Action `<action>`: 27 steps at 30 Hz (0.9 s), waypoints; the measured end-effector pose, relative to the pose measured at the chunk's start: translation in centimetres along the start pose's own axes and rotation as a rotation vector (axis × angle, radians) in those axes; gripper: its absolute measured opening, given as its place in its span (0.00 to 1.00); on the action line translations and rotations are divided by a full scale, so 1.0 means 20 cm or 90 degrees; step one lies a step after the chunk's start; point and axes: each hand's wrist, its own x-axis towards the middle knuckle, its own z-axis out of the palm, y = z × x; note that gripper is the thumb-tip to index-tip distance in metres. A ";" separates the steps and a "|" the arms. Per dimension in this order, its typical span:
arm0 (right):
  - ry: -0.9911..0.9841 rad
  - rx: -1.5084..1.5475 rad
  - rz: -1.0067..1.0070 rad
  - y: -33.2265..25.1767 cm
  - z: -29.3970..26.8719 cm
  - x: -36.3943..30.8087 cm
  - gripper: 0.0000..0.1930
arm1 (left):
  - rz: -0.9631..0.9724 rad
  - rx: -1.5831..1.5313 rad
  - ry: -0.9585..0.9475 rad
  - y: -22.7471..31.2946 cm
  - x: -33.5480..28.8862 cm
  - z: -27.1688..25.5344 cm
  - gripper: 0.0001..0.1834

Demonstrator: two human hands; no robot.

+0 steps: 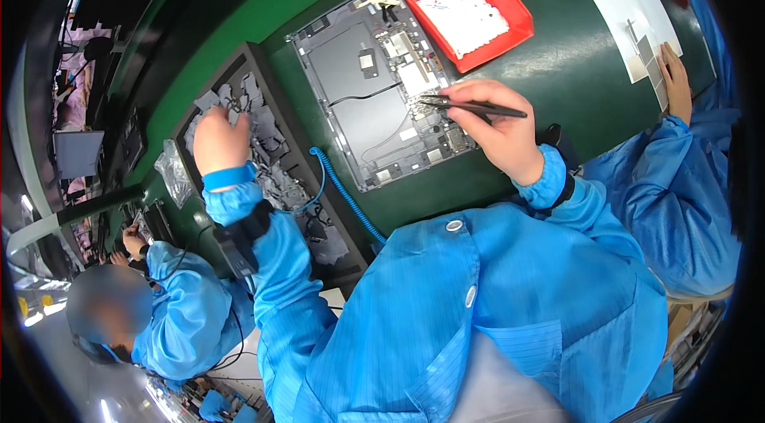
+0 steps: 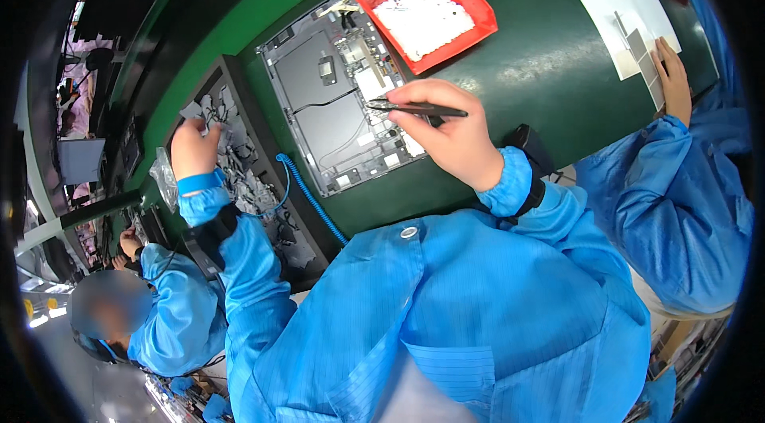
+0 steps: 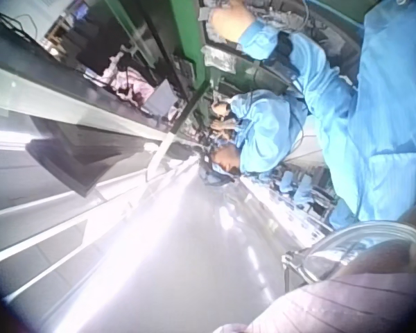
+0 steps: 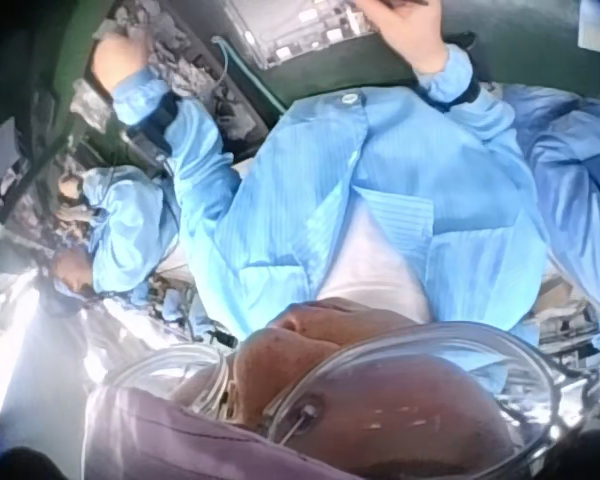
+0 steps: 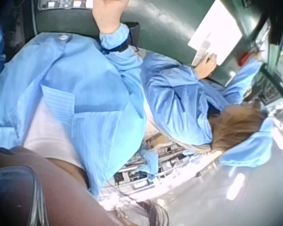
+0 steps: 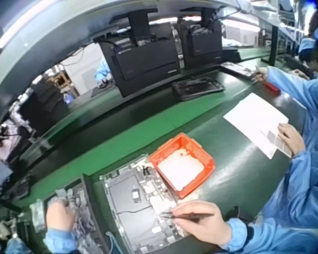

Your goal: Assembling internal electronic components into a tablet or laptop chassis using tweezers and a screwdriver on a manufacturing line.

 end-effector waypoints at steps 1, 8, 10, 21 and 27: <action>-0.004 0.042 0.029 0.00 0.03 0.03 0.10 | -0.065 0.063 -0.111 -0.07 0.02 0.01 0.15; 0.003 0.049 0.079 0.05 0.07 0.14 0.10 | -0.145 -0.242 -0.110 -0.31 -0.06 0.13 0.15; 0.024 0.039 0.080 0.05 0.06 0.15 0.10 | -0.163 -0.388 -0.107 -0.35 -0.07 0.09 0.11; 0.152 0.064 0.033 0.15 0.00 0.23 0.10 | -0.060 -0.855 -0.041 0.02 0.02 -0.09 0.10; 0.105 -0.122 -0.062 0.21 0.03 0.23 0.10 | 0.105 -0.888 -0.148 0.56 0.23 0.05 0.07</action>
